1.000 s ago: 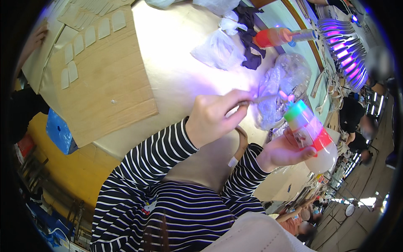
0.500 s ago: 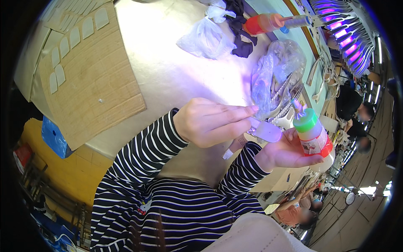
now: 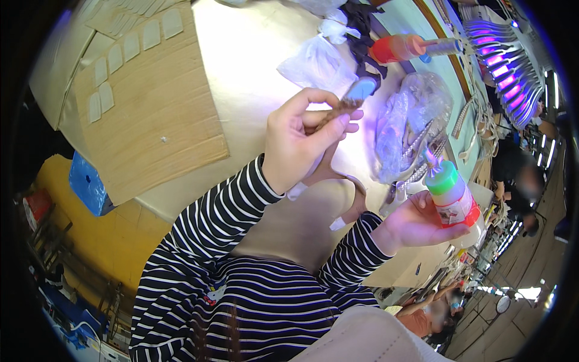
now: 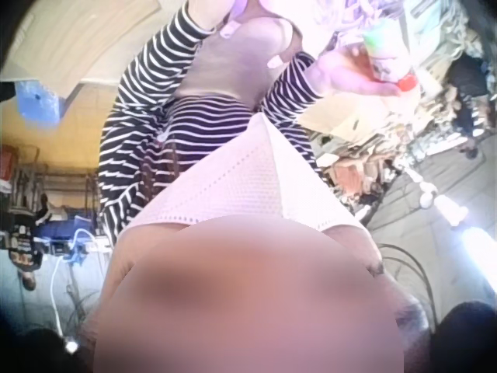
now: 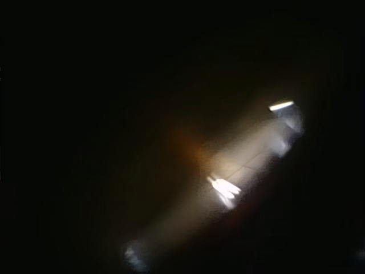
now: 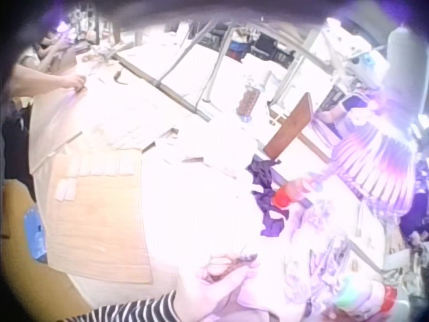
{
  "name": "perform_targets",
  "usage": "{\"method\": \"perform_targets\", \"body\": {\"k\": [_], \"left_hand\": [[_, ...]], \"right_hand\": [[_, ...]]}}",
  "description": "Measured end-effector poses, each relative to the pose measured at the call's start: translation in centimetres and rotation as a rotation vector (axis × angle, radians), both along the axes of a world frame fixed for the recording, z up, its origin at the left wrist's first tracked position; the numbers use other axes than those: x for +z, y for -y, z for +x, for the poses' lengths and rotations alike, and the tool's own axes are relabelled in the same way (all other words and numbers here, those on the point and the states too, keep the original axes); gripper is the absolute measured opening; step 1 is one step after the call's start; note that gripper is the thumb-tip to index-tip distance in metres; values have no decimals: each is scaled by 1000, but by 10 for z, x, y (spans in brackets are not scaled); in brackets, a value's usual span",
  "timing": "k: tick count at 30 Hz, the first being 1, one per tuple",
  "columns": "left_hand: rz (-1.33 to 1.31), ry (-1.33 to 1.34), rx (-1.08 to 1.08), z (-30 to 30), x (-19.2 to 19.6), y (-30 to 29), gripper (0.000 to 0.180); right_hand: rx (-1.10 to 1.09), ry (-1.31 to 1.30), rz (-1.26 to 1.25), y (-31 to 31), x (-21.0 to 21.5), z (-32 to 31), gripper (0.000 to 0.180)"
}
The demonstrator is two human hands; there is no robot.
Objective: The person applies glue from a squeeze bottle onto small white fabric pieces and larger wooden cutouts on a workbench. They handle each piece individually, applying glue along edges and surfaces, then place the pieces back on the table.
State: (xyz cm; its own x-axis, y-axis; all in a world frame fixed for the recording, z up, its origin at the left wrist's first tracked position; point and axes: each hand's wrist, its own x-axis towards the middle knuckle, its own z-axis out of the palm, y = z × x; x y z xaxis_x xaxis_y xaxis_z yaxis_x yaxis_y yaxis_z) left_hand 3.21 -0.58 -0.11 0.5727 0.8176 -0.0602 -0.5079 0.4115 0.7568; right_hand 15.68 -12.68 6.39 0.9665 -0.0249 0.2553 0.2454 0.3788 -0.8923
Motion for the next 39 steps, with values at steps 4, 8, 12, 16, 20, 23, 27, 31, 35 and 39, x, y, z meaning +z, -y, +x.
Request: {"method": "perform_targets", "body": {"k": [4, 8, 12, 16, 20, 23, 27, 31, 35, 39], "left_hand": [[-175, -4, -63, -3, 0, -10, 23], [-225, -2, -90, -2, 1, -11, 24], [-294, 33, -118, -1, 0, -12, 26], [-394, 28, -169, -1, -1, -12, 31], [-471, 64, -200, 0, -4, -13, 30], [-513, 90, -217, 1, -5, -13, 29], [-548, 111, -238, 2, -6, -13, 28], [-525, 117, -239, 3, -5, -13, 28], [-496, 119, -233, 3, -5, -13, 27], [-436, 56, -220, 1, -7, -13, 26]], "right_hand": [[78, -66, -28, -7, -5, -11, 67], [30, -94, -38, -22, -12, -23, 68], [40, -133, -23, -35, -12, -32, 65], [73, -174, -26, -41, -10, -33, 63], [81, -182, -43, -43, -13, -32, 63], [95, -184, -53, -43, -16, -34, 64], [119, -192, -60, -42, -17, -36, 65], [112, -191, -77, -42, -16, -37, 66], [123, -182, -88, -38, -17, -36, 66], [175, -188, -162, -31, -18, -36, 72]]}}
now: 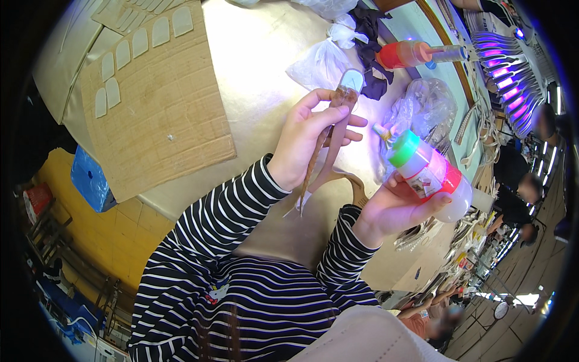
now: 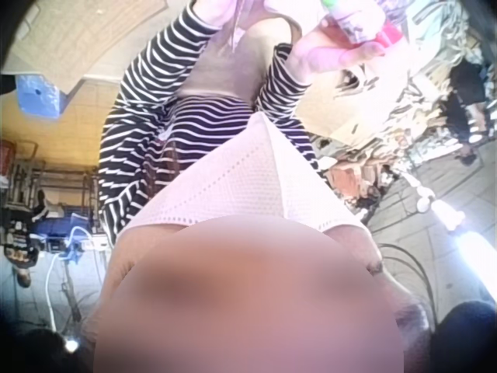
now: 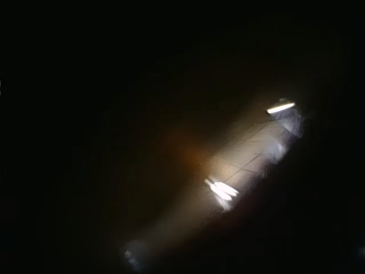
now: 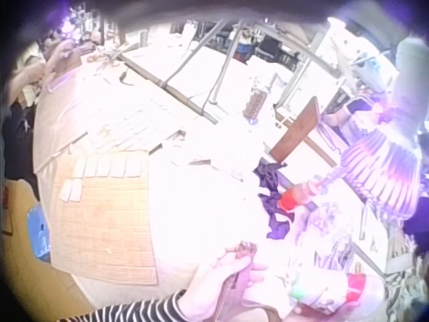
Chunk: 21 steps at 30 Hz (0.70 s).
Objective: The person applies glue from a squeeze bottle onto small white fabric pieces and larger wooden cutouts on a workbench. They handle each piece individually, applying glue along edges and surfaces, then place the pieces back on the table.
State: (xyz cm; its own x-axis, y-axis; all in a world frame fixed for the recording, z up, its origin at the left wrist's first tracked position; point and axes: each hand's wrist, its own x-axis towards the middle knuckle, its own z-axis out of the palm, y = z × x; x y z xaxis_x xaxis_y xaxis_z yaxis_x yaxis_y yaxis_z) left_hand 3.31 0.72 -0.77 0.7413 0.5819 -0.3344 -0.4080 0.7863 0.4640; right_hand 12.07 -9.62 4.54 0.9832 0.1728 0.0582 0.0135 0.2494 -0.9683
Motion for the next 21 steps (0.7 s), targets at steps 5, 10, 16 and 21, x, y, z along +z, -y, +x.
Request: {"method": "perform_targets", "body": {"k": [5, 10, 16, 21], "left_hand": [[235, -97, 152, 2, 1, 4, 23], [1283, -413, 407, -5, 2, 10, 16], [1718, -223, 492, -4, -1, 6, 25], [1838, -148, 596, -7, 1, 7, 22]], "right_hand": [[13, 21, -11, 4, -3, 1, 70], [-48, 44, 37, 3, -1, 2, 67], [-103, 110, 114, 15, 8, 19, 61], [-163, 171, 120, 37, 15, 38, 58]]}}
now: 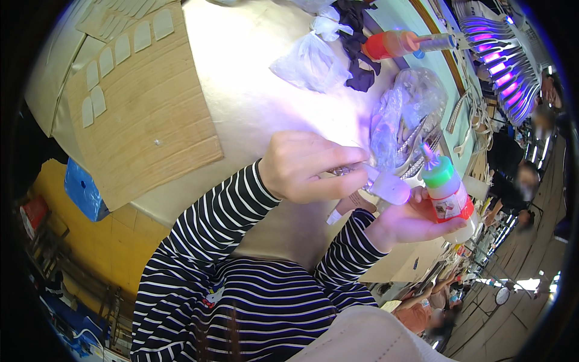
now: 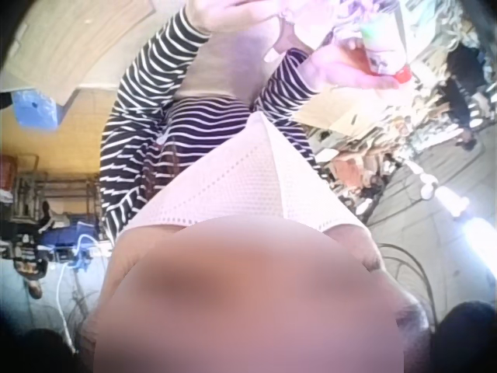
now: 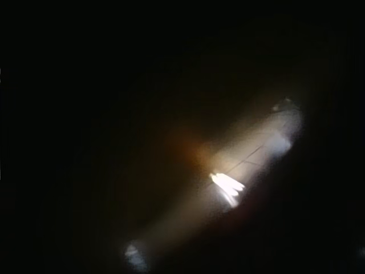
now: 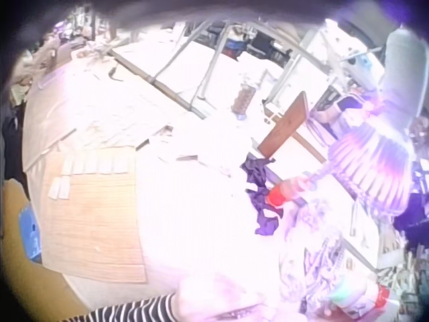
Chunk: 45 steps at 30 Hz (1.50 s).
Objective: The person applies glue from a squeeze bottle onto small white fabric pieces and larger wooden cutouts on a workbench. They handle each piece individually, applying glue along edges and surfaces, then place the pieces back on the table.
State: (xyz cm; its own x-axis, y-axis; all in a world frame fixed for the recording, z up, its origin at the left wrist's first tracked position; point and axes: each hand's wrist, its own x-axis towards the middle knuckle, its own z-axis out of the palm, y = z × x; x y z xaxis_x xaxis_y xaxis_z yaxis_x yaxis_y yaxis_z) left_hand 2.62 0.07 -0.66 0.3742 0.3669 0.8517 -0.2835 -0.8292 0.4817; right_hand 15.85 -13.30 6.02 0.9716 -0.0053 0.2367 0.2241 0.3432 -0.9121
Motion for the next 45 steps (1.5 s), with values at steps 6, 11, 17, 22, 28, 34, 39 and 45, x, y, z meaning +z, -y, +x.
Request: {"method": "perform_targets", "body": {"k": [6, 11, 17, 22, 28, 34, 39, 45], "left_hand": [[-58, 50, -91, -2, -1, 3, 25], [-697, 80, -211, 3, 0, 8, 13], [-1420, 114, -452, 6, 1, 0, 16], [-1514, 92, -457, 4, 3, -7, 18], [-1575, 177, -449, 6, -1, -11, 16], [-1567, 88, -381, 2, -1, -12, 12], [-1568, 109, -359, 4, 2, -10, 11], [-1543, 71, -316, 4, 1, -9, 11]], "right_hand": [[45, -2, 3, 7, 3, 3, 59], [-11, 14, 49, -2, 4, -2, 59], [52, 29, 24, -15, 6, -16, 61], [-95, 29, -32, -37, -6, -38, 72], [182, 45, -105, -42, -18, -53, 72], [198, 160, -204, -44, -36, -50, 71], [177, 246, -340, -39, -43, -54, 97], [140, 355, -511, -34, -46, -59, 104]]}}
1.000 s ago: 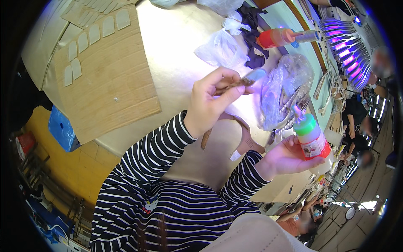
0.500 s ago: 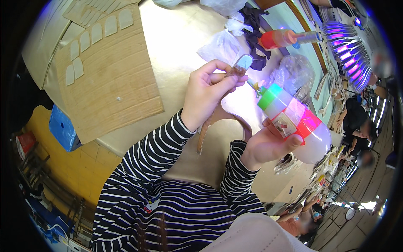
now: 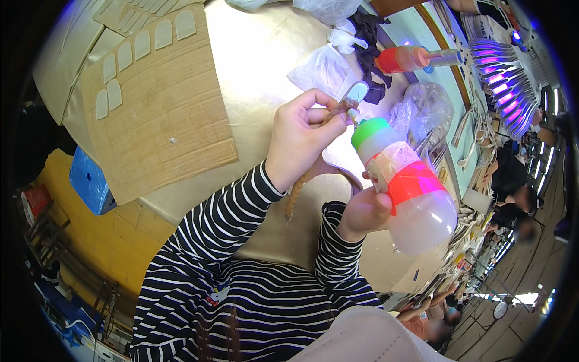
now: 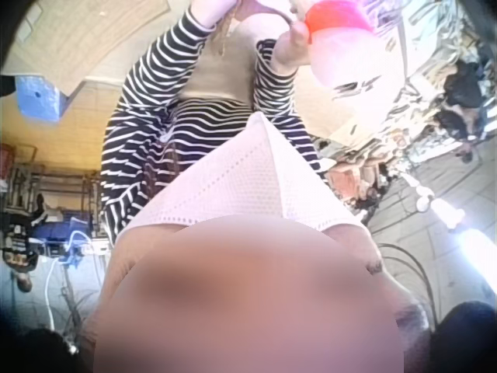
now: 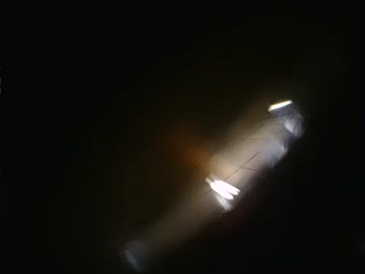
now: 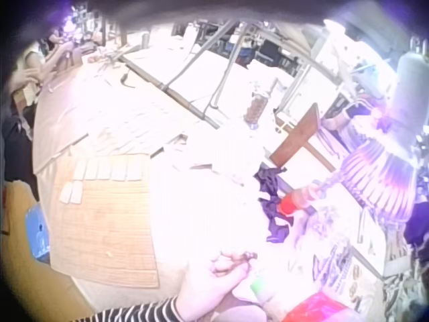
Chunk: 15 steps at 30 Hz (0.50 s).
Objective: The person applies glue from a squeeze bottle onto small white fabric pieces and larger wooden cutouts on a workbench. They handle each piece individually, applying glue along edges and surfaces, then place the pieces back on the table.
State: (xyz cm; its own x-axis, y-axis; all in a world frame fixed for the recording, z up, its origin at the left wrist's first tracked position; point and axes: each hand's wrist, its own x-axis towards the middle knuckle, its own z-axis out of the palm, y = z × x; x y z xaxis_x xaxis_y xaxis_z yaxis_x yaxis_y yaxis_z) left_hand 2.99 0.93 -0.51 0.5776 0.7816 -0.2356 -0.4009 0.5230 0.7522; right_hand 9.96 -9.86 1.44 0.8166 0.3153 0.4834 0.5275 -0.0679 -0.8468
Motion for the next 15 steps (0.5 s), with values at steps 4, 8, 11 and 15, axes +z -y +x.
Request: {"method": "perform_targets", "body": {"k": [4, 8, 11, 15], "left_hand": [[31, -40, 11, -1, 1, 1, 11], [56, -59, 36, 0, 2, 1, 12], [55, -59, 38, 0, 1, 1, 11], [40, -18, 47, 1, 1, 1, 12]], "right_hand": [[225, 245, -219, 7, 15, 8, 98], [242, 357, -333, 8, 24, 2, 99], [193, 441, -368, 6, 22, -5, 100], [254, 446, -343, 8, 17, 8, 98]]}}
